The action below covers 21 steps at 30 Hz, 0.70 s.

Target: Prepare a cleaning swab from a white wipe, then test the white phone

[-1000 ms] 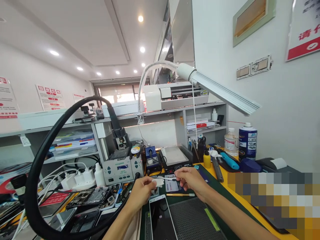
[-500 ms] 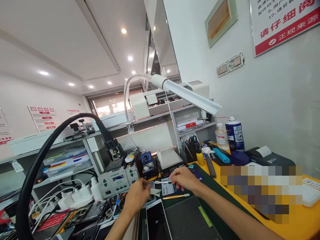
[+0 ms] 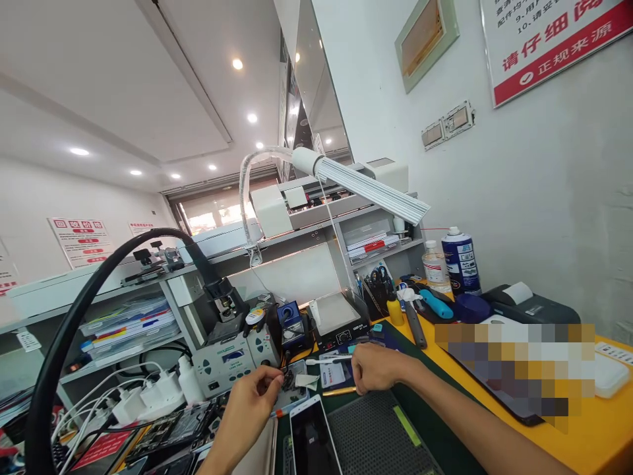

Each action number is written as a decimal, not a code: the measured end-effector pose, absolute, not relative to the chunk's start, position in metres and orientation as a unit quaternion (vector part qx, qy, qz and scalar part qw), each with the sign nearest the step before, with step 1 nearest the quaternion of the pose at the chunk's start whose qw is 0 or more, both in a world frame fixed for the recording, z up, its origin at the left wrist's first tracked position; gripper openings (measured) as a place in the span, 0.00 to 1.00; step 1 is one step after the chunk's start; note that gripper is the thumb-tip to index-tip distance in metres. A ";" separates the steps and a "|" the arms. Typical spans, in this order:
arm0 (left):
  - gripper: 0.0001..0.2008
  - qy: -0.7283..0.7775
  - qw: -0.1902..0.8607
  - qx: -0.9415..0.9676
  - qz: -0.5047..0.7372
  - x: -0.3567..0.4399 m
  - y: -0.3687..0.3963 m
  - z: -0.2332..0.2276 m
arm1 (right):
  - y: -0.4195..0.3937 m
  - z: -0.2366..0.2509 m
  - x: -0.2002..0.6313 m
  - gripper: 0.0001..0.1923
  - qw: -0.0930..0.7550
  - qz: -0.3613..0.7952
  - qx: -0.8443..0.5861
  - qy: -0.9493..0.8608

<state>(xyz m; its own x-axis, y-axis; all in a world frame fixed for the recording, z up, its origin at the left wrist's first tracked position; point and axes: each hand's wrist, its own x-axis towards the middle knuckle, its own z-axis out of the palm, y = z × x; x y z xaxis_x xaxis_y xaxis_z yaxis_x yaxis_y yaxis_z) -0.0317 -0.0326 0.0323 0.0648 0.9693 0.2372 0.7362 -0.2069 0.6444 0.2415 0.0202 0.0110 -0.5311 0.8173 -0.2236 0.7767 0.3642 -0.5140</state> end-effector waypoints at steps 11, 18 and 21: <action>0.20 0.583 0.239 0.693 0.351 -0.034 -0.033 0.013 | 0.015 0.018 0.237 0.06 0.157 0.315 -0.454 -0.819; 0.18 0.574 0.255 0.699 0.342 -0.032 -0.033 0.007 | 0.016 0.026 0.230 0.13 0.289 0.363 -0.450 -0.763; 0.17 0.563 0.278 0.708 0.322 -0.020 -0.028 0.009 | 0.018 0.029 0.229 0.17 0.325 0.342 -0.462 -0.751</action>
<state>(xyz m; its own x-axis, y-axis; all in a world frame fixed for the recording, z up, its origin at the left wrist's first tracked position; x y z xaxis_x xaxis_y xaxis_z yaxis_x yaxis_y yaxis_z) -0.0204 -0.0281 0.0086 0.1575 0.9772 0.1427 0.6185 -0.2103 0.7571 0.2294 0.0177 0.0286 -0.3629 0.9158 0.1718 0.4716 0.3395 -0.8138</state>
